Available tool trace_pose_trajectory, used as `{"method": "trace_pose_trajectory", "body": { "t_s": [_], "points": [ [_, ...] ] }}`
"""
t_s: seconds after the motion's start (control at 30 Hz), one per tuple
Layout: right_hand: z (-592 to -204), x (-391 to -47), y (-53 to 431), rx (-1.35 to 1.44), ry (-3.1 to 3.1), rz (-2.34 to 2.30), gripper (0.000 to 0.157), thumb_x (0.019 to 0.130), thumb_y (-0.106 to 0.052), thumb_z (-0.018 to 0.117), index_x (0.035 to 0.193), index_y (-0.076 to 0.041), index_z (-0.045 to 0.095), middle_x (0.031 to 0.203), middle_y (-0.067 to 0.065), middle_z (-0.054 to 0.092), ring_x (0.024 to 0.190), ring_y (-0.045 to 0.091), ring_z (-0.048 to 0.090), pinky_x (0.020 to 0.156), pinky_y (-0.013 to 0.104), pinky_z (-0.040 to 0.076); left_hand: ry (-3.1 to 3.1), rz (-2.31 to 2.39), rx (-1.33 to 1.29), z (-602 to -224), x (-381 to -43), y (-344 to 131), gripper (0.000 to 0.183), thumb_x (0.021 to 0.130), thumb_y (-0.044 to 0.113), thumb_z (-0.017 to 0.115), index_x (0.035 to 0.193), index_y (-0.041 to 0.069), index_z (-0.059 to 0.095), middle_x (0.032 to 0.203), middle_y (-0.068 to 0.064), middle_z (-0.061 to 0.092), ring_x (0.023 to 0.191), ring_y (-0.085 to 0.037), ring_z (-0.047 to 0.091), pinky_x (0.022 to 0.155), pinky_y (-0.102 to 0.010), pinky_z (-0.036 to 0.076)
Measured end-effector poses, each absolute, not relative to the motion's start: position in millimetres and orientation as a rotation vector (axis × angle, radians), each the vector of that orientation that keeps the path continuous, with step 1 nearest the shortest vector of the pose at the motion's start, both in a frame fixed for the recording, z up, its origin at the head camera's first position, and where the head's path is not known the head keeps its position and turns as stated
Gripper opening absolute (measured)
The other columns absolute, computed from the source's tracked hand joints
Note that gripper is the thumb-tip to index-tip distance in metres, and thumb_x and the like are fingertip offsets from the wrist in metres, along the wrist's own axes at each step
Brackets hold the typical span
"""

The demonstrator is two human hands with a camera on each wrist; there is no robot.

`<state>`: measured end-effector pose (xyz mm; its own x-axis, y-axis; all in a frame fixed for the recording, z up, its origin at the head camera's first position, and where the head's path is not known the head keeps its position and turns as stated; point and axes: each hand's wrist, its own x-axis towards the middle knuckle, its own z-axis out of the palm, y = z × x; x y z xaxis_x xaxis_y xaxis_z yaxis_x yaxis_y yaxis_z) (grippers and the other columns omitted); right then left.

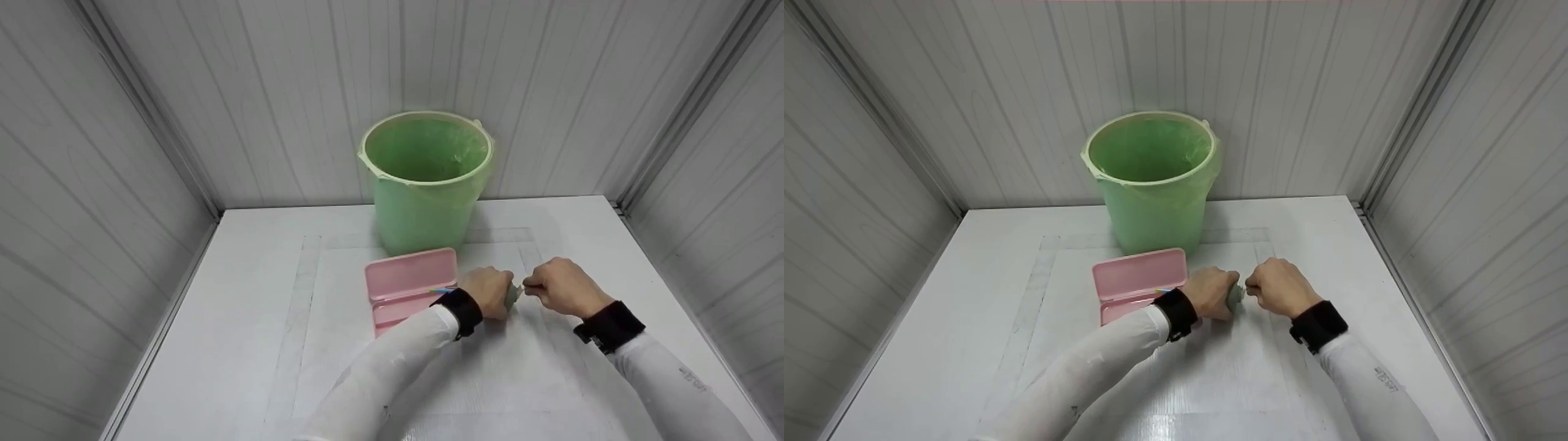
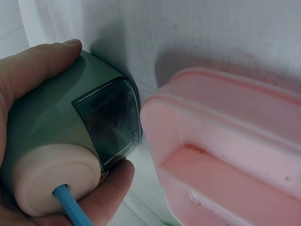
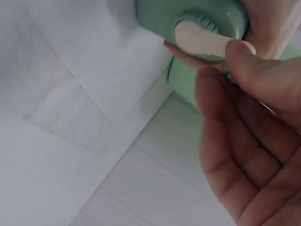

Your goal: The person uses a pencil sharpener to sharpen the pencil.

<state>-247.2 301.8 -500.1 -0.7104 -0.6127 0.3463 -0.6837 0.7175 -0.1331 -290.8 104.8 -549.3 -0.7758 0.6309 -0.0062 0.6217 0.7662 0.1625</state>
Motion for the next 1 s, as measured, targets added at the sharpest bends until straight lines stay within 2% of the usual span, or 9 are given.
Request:
{"method": "trace_pose_trajectory", "body": {
  "t_s": [0.1,0.47,0.63,0.77,0.87,1.0],
  "points": [
    [-500.9,-258.0,302.5,0.972,-2.678,0.341,0.012,0.083,0.003,0.091,0.087,-0.008,0.089,0.075,0.002,0.081,0.067,0.023,0.076,0.063,0.041,0.062,2.907,0.217,1.036,-550.7,-289.1,105.6,0.036,0.08,0.035,0.092,0.108,0.025,0.071,0.09,0.008,0.075,0.071,-0.012,0.065,0.059,-0.03,0.049],
    [-521.7,-290.7,303.5,0.9,-2.821,0.385,0.011,0.085,0.0,0.091,0.094,-0.006,0.091,0.084,0.008,0.086,0.077,0.032,0.082,0.077,0.051,0.066,2.87,0.227,1.036,-550.3,-289.6,101.8,0.037,0.085,0.033,0.089,0.115,0.023,0.071,0.095,0.006,0.077,0.073,-0.012,0.066,0.061,-0.029,0.049],
    [-537.3,-292.5,301.9,0.888,-2.864,0.451,0.013,0.089,0.001,0.087,0.099,-0.005,0.09,0.085,0.009,0.086,0.077,0.028,0.082,0.075,0.046,0.067,2.873,0.243,1.038,-547.9,-291.0,97.8,0.037,0.084,0.031,0.088,0.116,0.023,0.071,0.093,0.007,0.076,0.073,-0.012,0.065,0.06,-0.029,0.046],
    [-552.3,-285.8,301.6,0.899,-2.905,0.468,0.013,0.091,0.006,0.08,0.086,-0.004,0.086,0.074,0.004,0.078,0.067,0.014,0.067,0.065,0.032,0.058,2.877,0.228,1.06,-549.3,-292.9,97.8,0.036,0.083,0.031,0.088,0.113,0.022,0.07,0.091,0.007,0.074,0.072,-0.013,0.062,0.058,-0.029,0.043],
    [-560.7,-278.3,301.8,0.905,-2.91,0.45,0.021,0.09,0.008,0.077,0.075,-0.006,0.076,0.069,0.002,0.069,0.066,0.009,0.057,0.063,0.029,0.05,2.888,0.216,1.076,-552.1,-294.3,99.8,0.034,0.083,0.031,0.088,0.11,0.021,0.07,0.09,0.006,0.075,0.071,-0.013,0.062,0.057,-0.029,0.042],
    [-565.6,-269.4,301.4,0.914,-2.881,0.404,0.021,0.09,0.007,0.077,0.074,-0.006,0.077,0.071,0.003,0.071,0.067,0.017,0.065,0.065,0.034,0.054,2.906,0.198,1.063,-555.0,-294.8,102.7,0.034,0.081,0.032,0.088,0.11,0.023,0.071,0.092,0.006,0.077,0.072,-0.013,0.065,0.058,-0.03,0.046]
  ]
}}
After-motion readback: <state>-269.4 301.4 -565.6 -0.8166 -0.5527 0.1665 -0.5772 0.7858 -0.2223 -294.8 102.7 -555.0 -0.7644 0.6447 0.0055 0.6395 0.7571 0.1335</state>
